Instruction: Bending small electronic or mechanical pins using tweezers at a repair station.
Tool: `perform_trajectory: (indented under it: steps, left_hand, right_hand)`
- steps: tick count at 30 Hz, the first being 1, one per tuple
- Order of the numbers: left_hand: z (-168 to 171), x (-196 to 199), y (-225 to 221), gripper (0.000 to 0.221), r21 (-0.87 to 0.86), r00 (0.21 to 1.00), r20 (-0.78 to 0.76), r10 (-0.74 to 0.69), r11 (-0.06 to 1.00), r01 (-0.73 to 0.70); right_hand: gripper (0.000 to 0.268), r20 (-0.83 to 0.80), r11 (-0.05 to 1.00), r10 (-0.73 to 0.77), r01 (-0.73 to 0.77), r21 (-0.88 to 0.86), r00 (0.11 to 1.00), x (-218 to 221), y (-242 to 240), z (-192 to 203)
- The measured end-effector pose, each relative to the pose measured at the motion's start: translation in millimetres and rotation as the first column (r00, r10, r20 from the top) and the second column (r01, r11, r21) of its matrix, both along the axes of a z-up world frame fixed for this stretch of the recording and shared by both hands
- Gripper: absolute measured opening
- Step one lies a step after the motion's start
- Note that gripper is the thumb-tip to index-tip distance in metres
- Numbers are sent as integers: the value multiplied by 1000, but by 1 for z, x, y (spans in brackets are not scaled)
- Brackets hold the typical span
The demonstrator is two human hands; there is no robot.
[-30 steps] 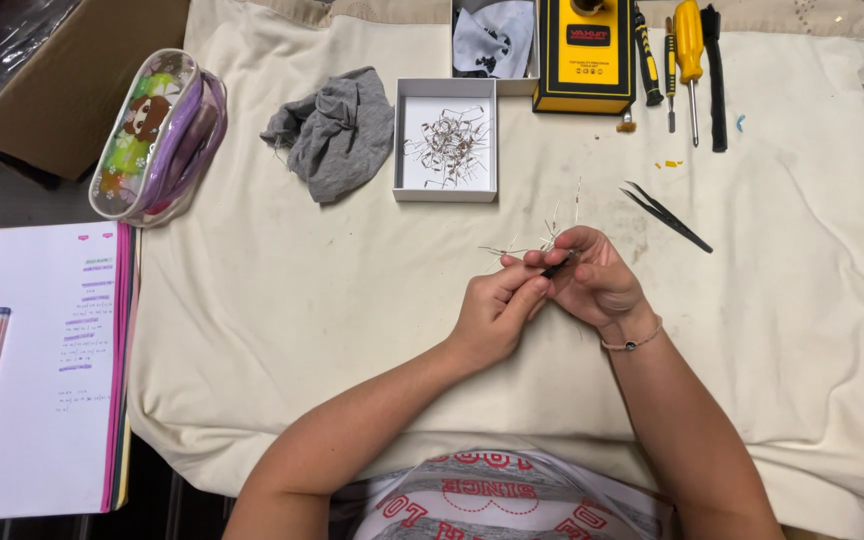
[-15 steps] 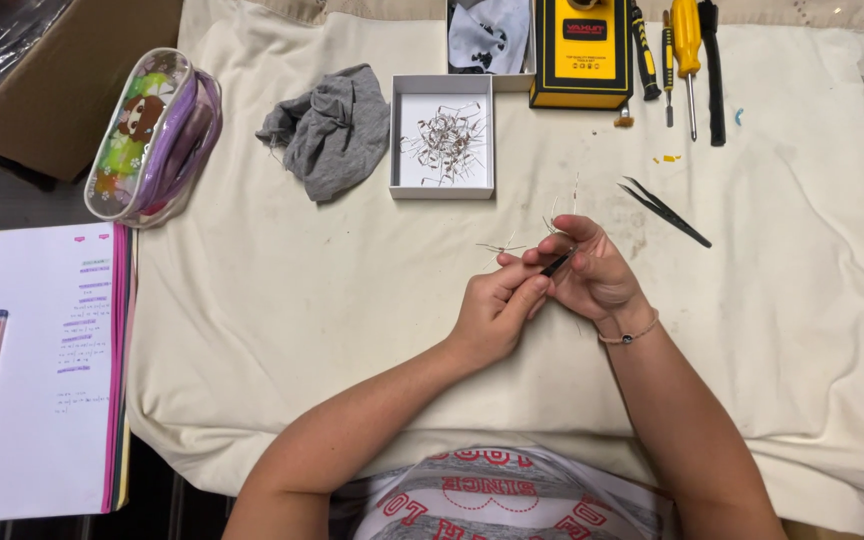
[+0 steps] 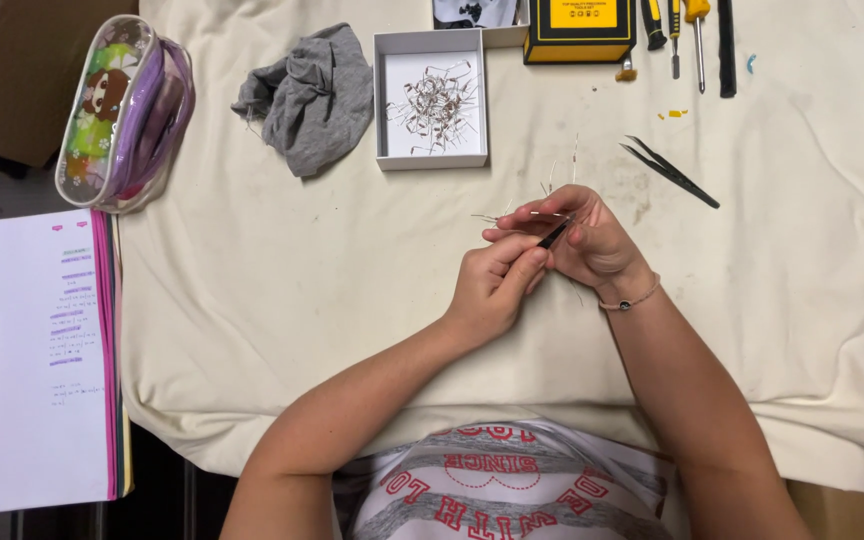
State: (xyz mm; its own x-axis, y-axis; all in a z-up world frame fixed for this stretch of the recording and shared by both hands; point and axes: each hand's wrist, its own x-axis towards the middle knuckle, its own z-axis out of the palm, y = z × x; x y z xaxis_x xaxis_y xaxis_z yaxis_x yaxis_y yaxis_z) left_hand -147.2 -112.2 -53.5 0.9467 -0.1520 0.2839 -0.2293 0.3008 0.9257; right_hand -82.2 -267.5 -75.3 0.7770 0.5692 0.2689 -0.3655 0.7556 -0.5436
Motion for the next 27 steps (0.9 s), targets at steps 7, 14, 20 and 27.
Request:
perform_trajectory:
  steps: [7, 14, 20, 27]
  left_hand:
    - [-5, 1, -1, 23, -43, 999, -32, 2, 999, -4]
    - [-2, 3, -1, 24, -13, 999, -3, 37, 999, -37]
    - [-4, 4, -3, 24, -17, 999, 14, 53, 998, -52]
    - [-5, 2, -4, 22, -35, 997, 3, 72, 997, -71]
  right_hand:
    - [31, -30, 1000, -28, 28, -12, 999, -1, 4, -3]
    - [31, -86, 999, -35, 33, -24, 996, -7, 7, -8]
    - [28, -130, 999, -16, 20, 27, 991, -9, 14, -12]
    - [33, -156, 999, 28, -22, 43, 987, -9, 9, -25]
